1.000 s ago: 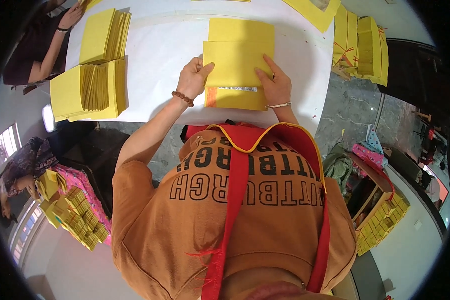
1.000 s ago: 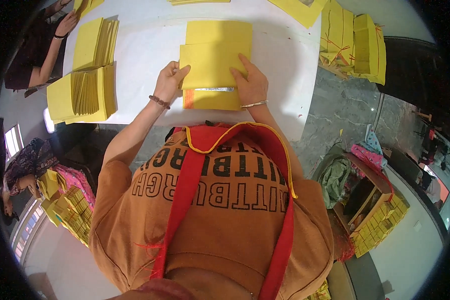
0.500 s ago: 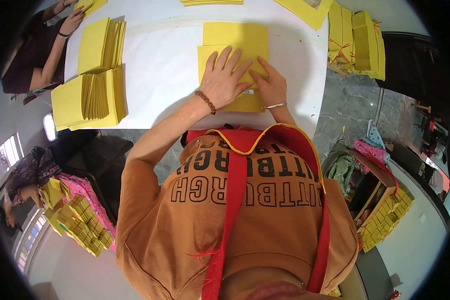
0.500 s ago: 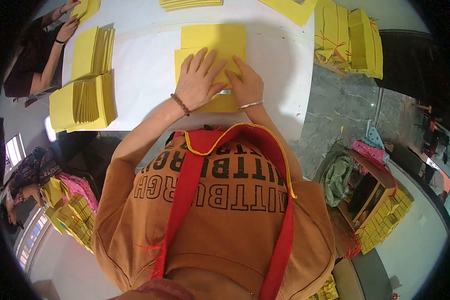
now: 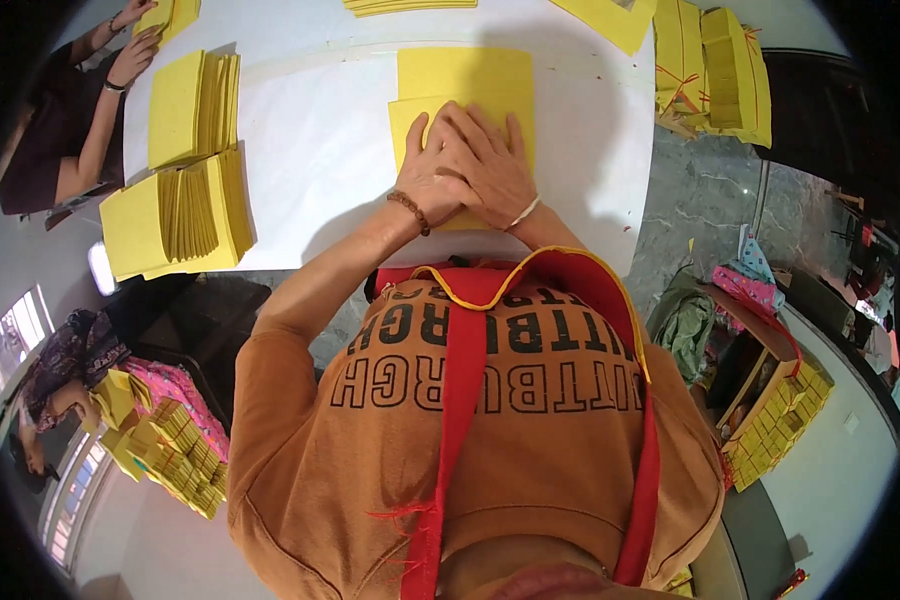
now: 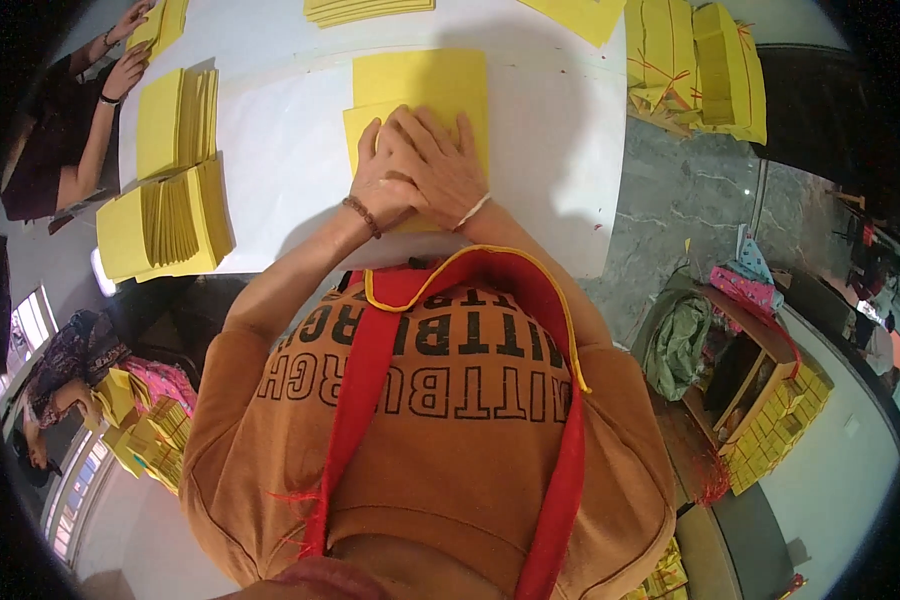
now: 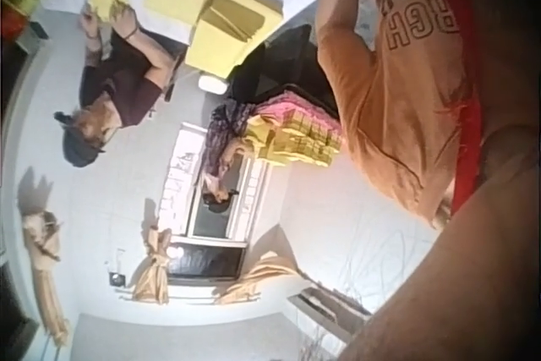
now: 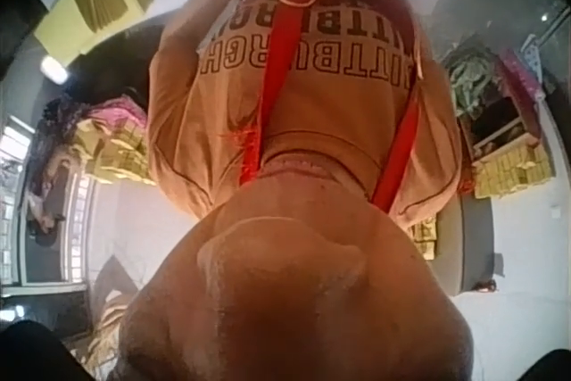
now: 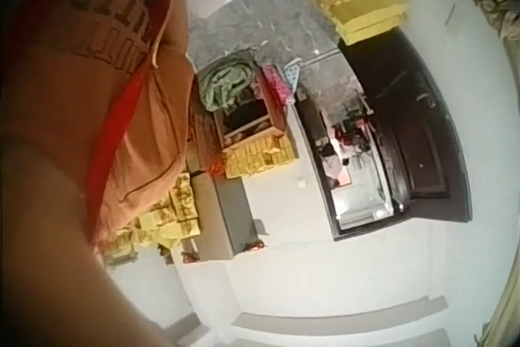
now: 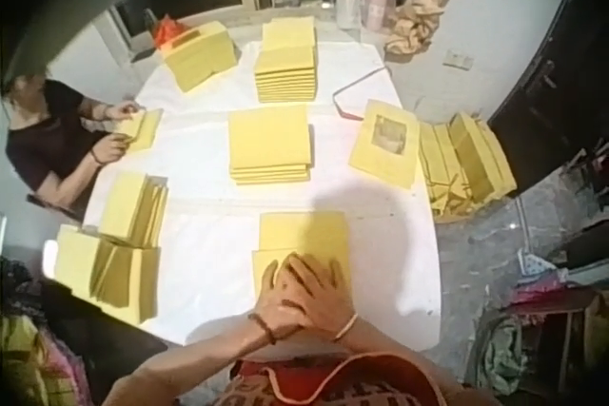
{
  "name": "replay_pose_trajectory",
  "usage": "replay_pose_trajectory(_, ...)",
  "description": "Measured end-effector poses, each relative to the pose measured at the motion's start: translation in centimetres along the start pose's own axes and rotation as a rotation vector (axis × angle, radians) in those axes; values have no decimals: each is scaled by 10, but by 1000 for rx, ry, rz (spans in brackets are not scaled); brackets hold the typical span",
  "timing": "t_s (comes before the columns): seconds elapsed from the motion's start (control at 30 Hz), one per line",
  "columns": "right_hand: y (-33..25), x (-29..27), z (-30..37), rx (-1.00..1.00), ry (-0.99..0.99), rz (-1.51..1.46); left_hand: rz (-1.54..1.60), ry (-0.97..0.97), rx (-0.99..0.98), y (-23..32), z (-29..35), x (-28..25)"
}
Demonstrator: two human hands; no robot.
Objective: Folding and stacking yellow ritual paper with gold foil inserts.
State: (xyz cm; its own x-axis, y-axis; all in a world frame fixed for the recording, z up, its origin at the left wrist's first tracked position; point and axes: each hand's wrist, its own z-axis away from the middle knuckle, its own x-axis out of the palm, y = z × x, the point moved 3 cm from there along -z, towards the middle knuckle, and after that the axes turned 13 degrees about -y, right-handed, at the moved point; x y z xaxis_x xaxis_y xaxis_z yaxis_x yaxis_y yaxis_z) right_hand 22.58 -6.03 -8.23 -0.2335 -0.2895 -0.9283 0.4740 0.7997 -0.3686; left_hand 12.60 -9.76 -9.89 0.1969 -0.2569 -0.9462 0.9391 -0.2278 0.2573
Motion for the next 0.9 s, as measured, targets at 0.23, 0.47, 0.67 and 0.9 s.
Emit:
replay_pose_trajectory(0.23,8,25,-3,119,-2,-311,808,270,86,-33,8,6)
replay_pose_trajectory(0.47,8,30,-3,117,-98,113,261,258,37,-32,15,-20)
replay_pose_trajectory(0.67,10,25,-5,118,-215,204,129,162,63,-41,15,1)
replay_pose_trajectory(0.9,43,12,18,262,-96,61,-56,76,48,-31,15,-19)
